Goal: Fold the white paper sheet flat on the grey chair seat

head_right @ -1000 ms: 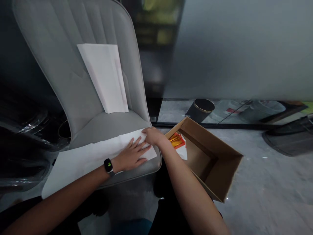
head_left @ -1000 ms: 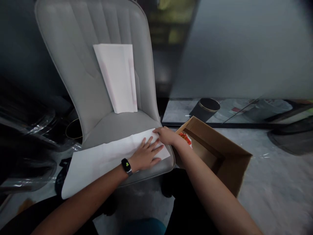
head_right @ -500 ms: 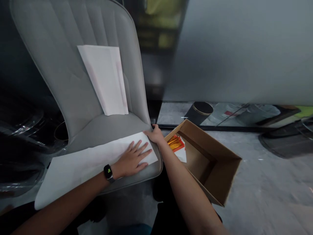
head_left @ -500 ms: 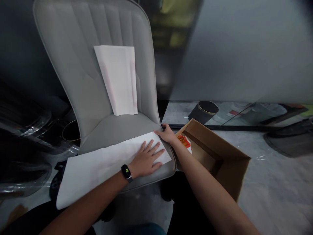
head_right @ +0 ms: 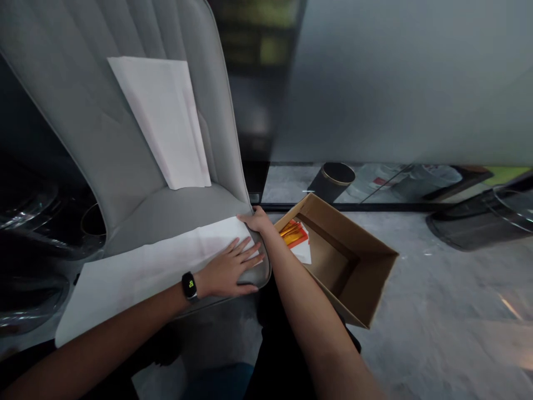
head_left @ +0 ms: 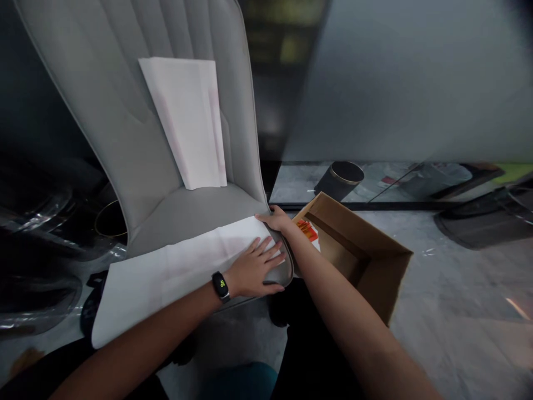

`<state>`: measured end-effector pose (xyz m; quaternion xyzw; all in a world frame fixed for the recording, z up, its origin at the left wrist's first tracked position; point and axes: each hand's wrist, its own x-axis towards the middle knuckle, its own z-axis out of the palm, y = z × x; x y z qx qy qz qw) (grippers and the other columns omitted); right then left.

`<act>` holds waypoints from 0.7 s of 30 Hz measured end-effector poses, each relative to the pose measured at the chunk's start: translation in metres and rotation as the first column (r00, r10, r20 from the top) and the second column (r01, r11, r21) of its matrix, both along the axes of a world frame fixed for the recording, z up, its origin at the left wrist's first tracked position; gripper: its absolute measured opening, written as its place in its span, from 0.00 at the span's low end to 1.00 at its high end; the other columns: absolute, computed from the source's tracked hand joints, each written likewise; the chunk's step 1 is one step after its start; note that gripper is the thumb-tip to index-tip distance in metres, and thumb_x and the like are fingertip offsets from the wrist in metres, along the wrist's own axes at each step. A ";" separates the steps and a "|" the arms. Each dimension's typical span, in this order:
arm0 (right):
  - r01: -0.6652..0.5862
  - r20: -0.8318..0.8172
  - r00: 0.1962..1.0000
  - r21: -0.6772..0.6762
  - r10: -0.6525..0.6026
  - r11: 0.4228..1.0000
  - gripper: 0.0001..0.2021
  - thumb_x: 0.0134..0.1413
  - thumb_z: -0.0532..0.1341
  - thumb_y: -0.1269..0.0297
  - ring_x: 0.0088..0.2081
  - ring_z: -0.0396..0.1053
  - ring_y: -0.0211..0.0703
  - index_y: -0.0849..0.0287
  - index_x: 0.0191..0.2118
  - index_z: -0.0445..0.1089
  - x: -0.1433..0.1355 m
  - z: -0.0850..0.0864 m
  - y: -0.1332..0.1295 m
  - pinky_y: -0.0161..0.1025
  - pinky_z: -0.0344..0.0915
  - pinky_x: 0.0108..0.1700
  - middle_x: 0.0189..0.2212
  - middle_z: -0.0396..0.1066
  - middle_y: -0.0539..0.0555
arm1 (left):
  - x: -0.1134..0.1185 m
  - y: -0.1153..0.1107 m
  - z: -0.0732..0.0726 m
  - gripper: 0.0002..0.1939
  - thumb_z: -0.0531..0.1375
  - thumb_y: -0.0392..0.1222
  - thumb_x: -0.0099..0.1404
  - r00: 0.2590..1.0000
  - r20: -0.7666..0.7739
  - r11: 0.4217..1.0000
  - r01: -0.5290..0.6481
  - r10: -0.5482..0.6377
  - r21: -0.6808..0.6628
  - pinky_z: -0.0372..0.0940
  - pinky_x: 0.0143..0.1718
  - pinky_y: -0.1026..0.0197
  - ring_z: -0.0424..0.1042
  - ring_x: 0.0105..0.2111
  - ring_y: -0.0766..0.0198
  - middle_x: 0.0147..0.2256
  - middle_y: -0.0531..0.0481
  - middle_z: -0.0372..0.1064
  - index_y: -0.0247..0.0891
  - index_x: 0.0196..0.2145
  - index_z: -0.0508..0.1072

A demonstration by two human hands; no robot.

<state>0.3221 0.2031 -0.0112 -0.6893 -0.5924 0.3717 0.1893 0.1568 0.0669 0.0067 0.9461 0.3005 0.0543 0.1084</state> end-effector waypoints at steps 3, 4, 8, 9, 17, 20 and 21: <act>0.021 -0.039 0.999 -0.036 -0.022 0.999 0.40 0.55 0.72 0.49 0.58 0.75 0.56 0.64 0.67 0.65 0.000 0.001 -0.002 0.44 0.71 0.56 0.60 0.74 0.67 | -0.001 -0.007 0.000 0.43 0.54 0.73 0.70 1.000 0.003 1.000 0.023 -0.023 -0.013 0.40 0.73 0.39 0.49 0.73 0.41 0.73 0.42 0.52 0.44 0.72 0.61; 0.027 -0.050 0.998 -0.041 -0.029 0.999 0.39 0.55 0.72 0.49 0.58 0.75 0.55 0.63 0.67 0.65 0.000 0.002 -0.002 0.44 0.71 0.57 0.60 0.74 0.66 | -0.001 -0.009 0.000 0.42 0.54 0.72 0.70 1.000 0.003 1.000 0.023 -0.023 -0.020 0.40 0.73 0.38 0.48 0.74 0.41 0.73 0.42 0.52 0.45 0.71 0.61; 0.047 -0.088 0.995 -0.044 -0.051 0.998 0.40 0.55 0.72 0.51 0.57 0.75 0.55 0.62 0.68 0.63 -0.002 0.002 -0.003 0.45 0.71 0.57 0.61 0.73 0.66 | -0.004 -0.015 0.004 0.42 0.54 0.72 0.70 1.000 -0.005 0.999 -0.010 0.010 -0.043 0.39 0.73 0.37 0.44 0.75 0.40 0.74 0.44 0.51 0.45 0.72 0.60; 0.050 -0.095 0.994 -0.043 -0.054 0.998 0.40 0.55 0.73 0.51 0.58 0.75 0.55 0.62 0.69 0.63 -0.002 0.001 -0.003 0.45 0.71 0.57 0.61 0.73 0.66 | -0.005 -0.016 0.005 0.42 0.54 0.71 0.71 1.000 -0.009 0.999 -0.008 0.007 -0.050 0.39 0.73 0.37 0.43 0.75 0.40 0.74 0.44 0.50 0.45 0.72 0.59; 0.057 -0.120 0.991 -0.043 -0.062 0.997 0.39 0.56 0.72 0.52 0.59 0.74 0.53 0.63 0.69 0.62 -0.003 0.000 -0.004 0.43 0.70 0.57 0.62 0.72 0.67 | 0.003 -0.017 0.012 0.43 0.53 0.67 0.73 0.998 -0.018 0.994 -0.066 0.064 -0.086 0.44 0.72 0.41 0.49 0.73 0.42 0.74 0.39 0.51 0.36 0.73 0.56; 0.051 -0.115 0.992 -0.037 -0.055 0.998 0.39 0.56 0.72 0.52 0.58 0.75 0.53 0.65 0.68 0.63 -0.003 0.001 -0.006 0.42 0.70 0.56 0.62 0.72 0.68 | 0.009 -0.020 0.010 0.43 0.55 0.70 0.71 0.995 -0.042 0.994 -0.092 0.090 -0.064 0.46 0.71 0.37 0.51 0.72 0.35 0.74 0.40 0.50 0.38 0.71 0.61; 0.050 -0.111 0.992 -0.032 -0.054 0.998 0.40 0.56 0.72 0.51 0.58 0.74 0.54 0.65 0.68 0.63 -0.003 0.001 -0.006 0.42 0.70 0.57 0.62 0.71 0.68 | 0.010 -0.022 0.008 0.43 0.54 0.70 0.71 0.995 -0.043 0.994 -0.093 0.090 -0.060 0.45 0.71 0.37 0.50 0.72 0.35 0.74 0.40 0.49 0.39 0.71 0.61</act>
